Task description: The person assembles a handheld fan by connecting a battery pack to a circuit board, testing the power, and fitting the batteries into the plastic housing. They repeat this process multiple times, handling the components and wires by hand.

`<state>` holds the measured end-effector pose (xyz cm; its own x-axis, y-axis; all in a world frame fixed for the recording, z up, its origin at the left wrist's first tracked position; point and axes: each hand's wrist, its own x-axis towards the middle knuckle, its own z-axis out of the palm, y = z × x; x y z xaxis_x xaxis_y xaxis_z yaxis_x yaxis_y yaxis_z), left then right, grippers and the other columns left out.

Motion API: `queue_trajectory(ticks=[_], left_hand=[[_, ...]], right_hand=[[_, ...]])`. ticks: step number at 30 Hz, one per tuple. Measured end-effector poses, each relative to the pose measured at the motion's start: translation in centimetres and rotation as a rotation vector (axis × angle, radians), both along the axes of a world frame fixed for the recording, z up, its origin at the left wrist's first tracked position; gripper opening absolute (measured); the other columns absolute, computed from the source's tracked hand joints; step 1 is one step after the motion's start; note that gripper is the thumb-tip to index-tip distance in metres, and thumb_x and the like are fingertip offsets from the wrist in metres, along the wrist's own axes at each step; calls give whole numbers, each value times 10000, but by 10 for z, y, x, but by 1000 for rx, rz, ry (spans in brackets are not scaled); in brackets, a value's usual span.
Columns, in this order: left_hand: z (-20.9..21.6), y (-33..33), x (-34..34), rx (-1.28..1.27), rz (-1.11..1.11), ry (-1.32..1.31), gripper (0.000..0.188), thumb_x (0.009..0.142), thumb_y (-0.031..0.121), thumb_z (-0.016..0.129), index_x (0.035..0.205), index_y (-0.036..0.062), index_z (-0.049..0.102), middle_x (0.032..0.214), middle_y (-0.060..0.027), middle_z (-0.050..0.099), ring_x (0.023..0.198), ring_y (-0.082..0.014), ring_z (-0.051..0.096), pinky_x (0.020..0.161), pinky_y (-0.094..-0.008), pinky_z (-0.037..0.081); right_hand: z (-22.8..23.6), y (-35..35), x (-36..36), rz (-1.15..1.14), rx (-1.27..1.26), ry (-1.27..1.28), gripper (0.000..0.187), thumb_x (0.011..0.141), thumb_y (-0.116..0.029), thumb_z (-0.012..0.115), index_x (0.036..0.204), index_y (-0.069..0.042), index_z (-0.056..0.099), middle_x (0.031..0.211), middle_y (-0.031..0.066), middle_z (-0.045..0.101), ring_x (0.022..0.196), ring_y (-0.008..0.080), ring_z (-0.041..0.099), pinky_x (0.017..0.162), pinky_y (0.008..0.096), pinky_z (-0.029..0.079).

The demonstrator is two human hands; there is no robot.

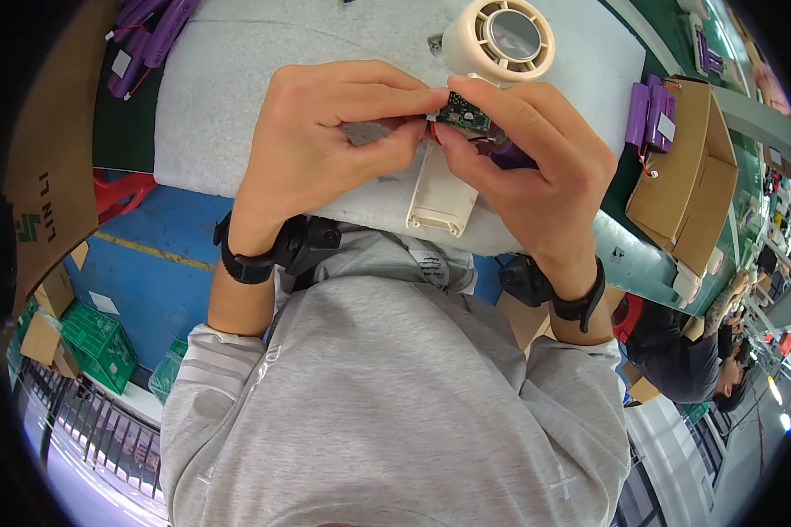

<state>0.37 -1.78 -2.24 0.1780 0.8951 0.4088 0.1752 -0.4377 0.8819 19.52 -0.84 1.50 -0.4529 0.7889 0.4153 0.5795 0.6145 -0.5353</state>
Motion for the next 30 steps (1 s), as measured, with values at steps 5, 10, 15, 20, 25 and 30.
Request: queue_trajectory(ticks=[5,10,15,20,25,30], left_hand=[[-1,0,-1,1,-11,2,198,714,66,685,903,51,743,789,-83,704,634,-205,663,576,-291,536],[-1,-1,1,-191,-43,-120,211,714,72,690,922,50,722,817,-89,694,659,-205,660,596,-298,537],[7,-7,10,-216,-50,6,334,723,0,680,1052,58,657,906,-62,647,711,-138,631,637,-236,516],[5,-12,19,-130,47,141,362,725,19,685,1076,92,629,946,-58,621,669,-152,589,626,-262,498],[6,-14,21,-131,40,121,349,725,33,667,1065,104,630,889,-63,616,651,-156,574,622,-274,489],[11,-11,21,-210,10,128,351,721,34,648,1062,116,631,800,-54,615,635,-151,573,605,-273,478]], right_hand=[[-3,0,2,6,-33,-20,398,643,52,781,1027,-3,691,907,86,695,752,122,640,650,234,500],[-5,-1,0,-27,-105,48,327,714,39,754,1030,-5,686,908,55,686,706,79,614,593,201,479],[12,-9,-4,-186,-330,62,246,776,13,728,1016,-3,677,887,24,666,631,33,565,520,166,429],[19,-13,-2,-292,-416,36,190,767,-39,741,950,-29,691,813,27,652,605,71,513,543,205,417],[17,-10,5,-180,-353,-24,177,774,-4,728,945,-4,683,846,27,645,610,59,532,519,190,407],[9,-6,11,-29,-193,-79,172,753,23,728,919,12,685,866,49,640,667,79,567,560,200,430]])
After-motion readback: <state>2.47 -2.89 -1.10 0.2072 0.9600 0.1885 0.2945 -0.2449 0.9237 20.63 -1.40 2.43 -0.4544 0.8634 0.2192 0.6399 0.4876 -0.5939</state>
